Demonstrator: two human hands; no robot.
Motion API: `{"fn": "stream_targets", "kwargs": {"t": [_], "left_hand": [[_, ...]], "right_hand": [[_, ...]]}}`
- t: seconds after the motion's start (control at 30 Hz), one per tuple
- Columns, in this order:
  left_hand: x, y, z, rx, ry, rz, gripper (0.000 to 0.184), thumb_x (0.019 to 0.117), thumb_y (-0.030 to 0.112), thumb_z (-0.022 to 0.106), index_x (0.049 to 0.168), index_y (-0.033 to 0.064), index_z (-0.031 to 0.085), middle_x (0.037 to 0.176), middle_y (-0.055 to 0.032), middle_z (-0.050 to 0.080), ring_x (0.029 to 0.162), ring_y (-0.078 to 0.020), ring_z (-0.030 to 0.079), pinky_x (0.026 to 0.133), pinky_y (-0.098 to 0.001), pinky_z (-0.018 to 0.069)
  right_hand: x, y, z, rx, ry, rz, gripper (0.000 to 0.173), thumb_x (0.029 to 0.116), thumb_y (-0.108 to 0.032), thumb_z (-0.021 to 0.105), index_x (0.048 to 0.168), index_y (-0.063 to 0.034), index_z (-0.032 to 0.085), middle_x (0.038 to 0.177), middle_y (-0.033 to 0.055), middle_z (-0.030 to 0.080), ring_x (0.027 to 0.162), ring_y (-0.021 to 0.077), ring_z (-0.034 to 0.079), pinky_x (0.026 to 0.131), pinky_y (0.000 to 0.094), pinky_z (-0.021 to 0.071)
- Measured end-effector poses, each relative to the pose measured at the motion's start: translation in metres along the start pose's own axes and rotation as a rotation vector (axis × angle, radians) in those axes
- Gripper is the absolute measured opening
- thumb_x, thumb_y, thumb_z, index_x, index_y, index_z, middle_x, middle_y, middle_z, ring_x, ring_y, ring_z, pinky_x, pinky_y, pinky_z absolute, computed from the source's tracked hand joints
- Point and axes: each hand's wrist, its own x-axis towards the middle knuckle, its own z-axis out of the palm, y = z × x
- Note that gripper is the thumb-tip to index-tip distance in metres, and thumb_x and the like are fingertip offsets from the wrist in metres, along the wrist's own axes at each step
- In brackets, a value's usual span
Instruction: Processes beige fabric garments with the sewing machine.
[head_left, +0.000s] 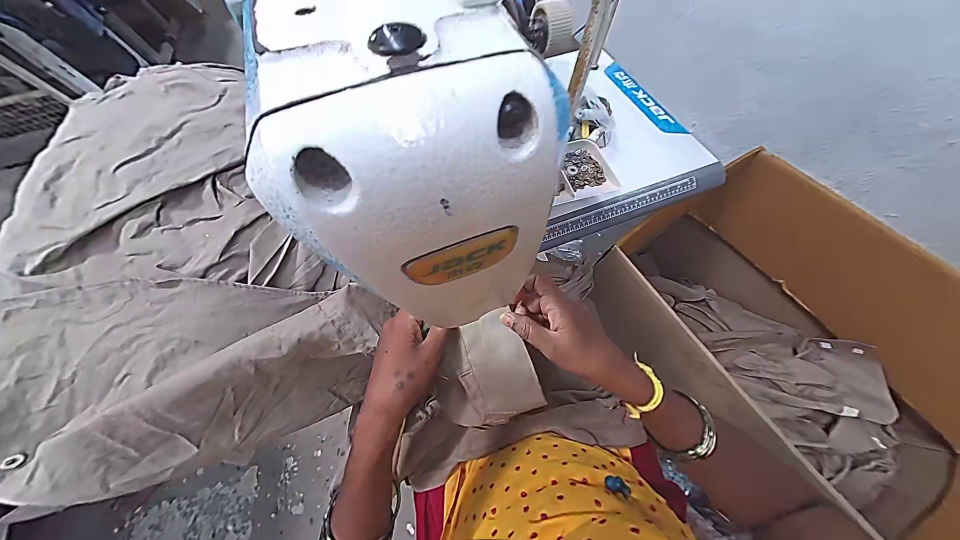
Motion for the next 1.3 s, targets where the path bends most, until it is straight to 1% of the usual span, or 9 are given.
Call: {"fn": "stream_targets", "kwargs": {"t": [0.13, 0.23, 0.43, 0.6, 0.77, 0.9, 1.03, 1.13, 1.3], "left_hand": [[-0.001, -0.005, 0.003, -0.078, -0.018, -0.039, 0.022, 0.1019, 0.026, 0.055, 0.104, 0.0073, 0.066, 0.081, 0.0058, 0.063, 0.075, 0.0033, 0.060, 0.071, -0.0198, 0.0502], [-0.001, -0.006, 0.003, -0.106, -0.011, -0.046, 0.023, 0.1027, 0.024, 0.053, 0.105, 0.0059, 0.067, 0.083, 0.0044, 0.064, 0.076, 0.0026, 0.061, 0.072, -0.0201, 0.0508], [-0.003, -0.006, 0.004, -0.114, 0.024, -0.045, 0.023, 0.1000, 0.024, 0.055, 0.101, 0.0042, 0.066, 0.081, 0.0054, 0.064, 0.076, 0.0054, 0.061, 0.073, -0.0172, 0.0511], [-0.005, -0.006, 0.007, -0.163, 0.033, -0.084, 0.021, 0.1011, 0.020, 0.055, 0.104, 0.0034, 0.067, 0.082, 0.0051, 0.066, 0.076, 0.0054, 0.062, 0.073, -0.0169, 0.0524], [-0.001, -0.006, 0.006, -0.271, 0.006, -0.044, 0.019, 0.1010, 0.013, 0.053, 0.108, 0.0016, 0.066, 0.092, 0.0051, 0.067, 0.085, 0.0078, 0.062, 0.079, -0.0128, 0.0519], [-0.004, -0.009, 0.012, -0.154, 0.047, -0.021, 0.023, 0.1044, 0.022, 0.050, 0.106, 0.0044, 0.065, 0.083, 0.0063, 0.062, 0.075, 0.0058, 0.059, 0.071, -0.0163, 0.0497], [-0.044, -0.006, 0.018, 0.119, 0.094, 0.285, 0.038, 0.1025, 0.036, 0.055, 0.097, 0.0003, 0.066, 0.065, -0.0048, 0.061, 0.054, -0.0107, 0.059, 0.052, -0.0287, 0.0508], [-0.063, -0.009, 0.013, 0.063, -0.049, 0.422, 0.041, 0.1037, 0.043, 0.053, 0.096, 0.0047, 0.067, 0.069, -0.0028, 0.063, 0.060, -0.0040, 0.059, 0.057, -0.0193, 0.0492], [-0.062, -0.010, -0.001, -0.143, -0.055, 0.118, 0.026, 0.1032, 0.034, 0.053, 0.096, 0.0113, 0.063, 0.066, 0.0105, 0.058, 0.055, 0.0060, 0.054, 0.051, -0.0127, 0.0456]], "right_hand": [[0.037, 0.020, -0.051, -0.530, 0.249, -0.080, 0.023, 0.1020, -0.024, 0.062, 0.111, -0.0057, 0.073, 0.095, 0.0095, 0.072, 0.087, 0.0237, 0.070, 0.077, 0.0466, 0.0578], [0.078, 0.050, -0.085, -0.958, 0.360, -0.238, 0.029, 0.0965, -0.026, 0.071, 0.116, -0.0050, 0.074, 0.116, 0.0203, 0.066, 0.111, 0.0428, 0.060, 0.085, 0.0586, 0.0485], [0.132, 0.078, -0.093, -1.141, 0.301, -0.220, 0.053, 0.0857, -0.033, 0.083, 0.129, -0.0073, 0.068, 0.145, 0.0190, 0.056, 0.139, 0.0454, 0.044, 0.109, 0.0710, 0.0326], [0.114, 0.078, -0.087, -1.050, 0.393, -0.355, 0.017, 0.0905, -0.015, 0.075, 0.103, -0.0033, 0.073, 0.124, 0.0182, 0.068, 0.127, 0.0420, 0.057, 0.105, 0.0654, 0.0394], [0.078, 0.056, -0.084, -0.719, 0.460, -0.394, 0.012, 0.0977, -0.011, 0.067, 0.101, 0.0007, 0.070, 0.097, 0.0176, 0.068, 0.089, 0.0324, 0.068, 0.077, 0.0475, 0.0564], [0.068, 0.024, -0.068, -0.537, 0.404, -0.439, 0.006, 0.0913, -0.006, 0.071, 0.095, -0.0004, 0.070, 0.079, 0.0105, 0.067, 0.062, 0.0176, 0.062, 0.057, 0.0335, 0.0525], [0.055, 0.000, -0.039, -0.666, 0.310, -0.794, 0.010, 0.0875, -0.010, 0.072, 0.084, -0.0011, 0.071, 0.081, 0.0112, 0.071, 0.074, 0.0212, 0.070, 0.063, 0.0345, 0.0579], [0.046, -0.008, -0.015, -0.890, 0.149, -1.135, 0.018, 0.0997, -0.009, 0.057, 0.086, -0.0072, 0.067, 0.076, 0.0077, 0.068, 0.073, 0.0215, 0.068, 0.063, 0.0310, 0.0524], [0.046, -0.008, -0.012, -0.690, 0.093, -0.920, 0.013, 0.0911, -0.014, 0.067, 0.083, -0.0072, 0.074, 0.080, 0.0056, 0.071, 0.079, 0.0164, 0.069, 0.070, 0.0275, 0.0541]]}}
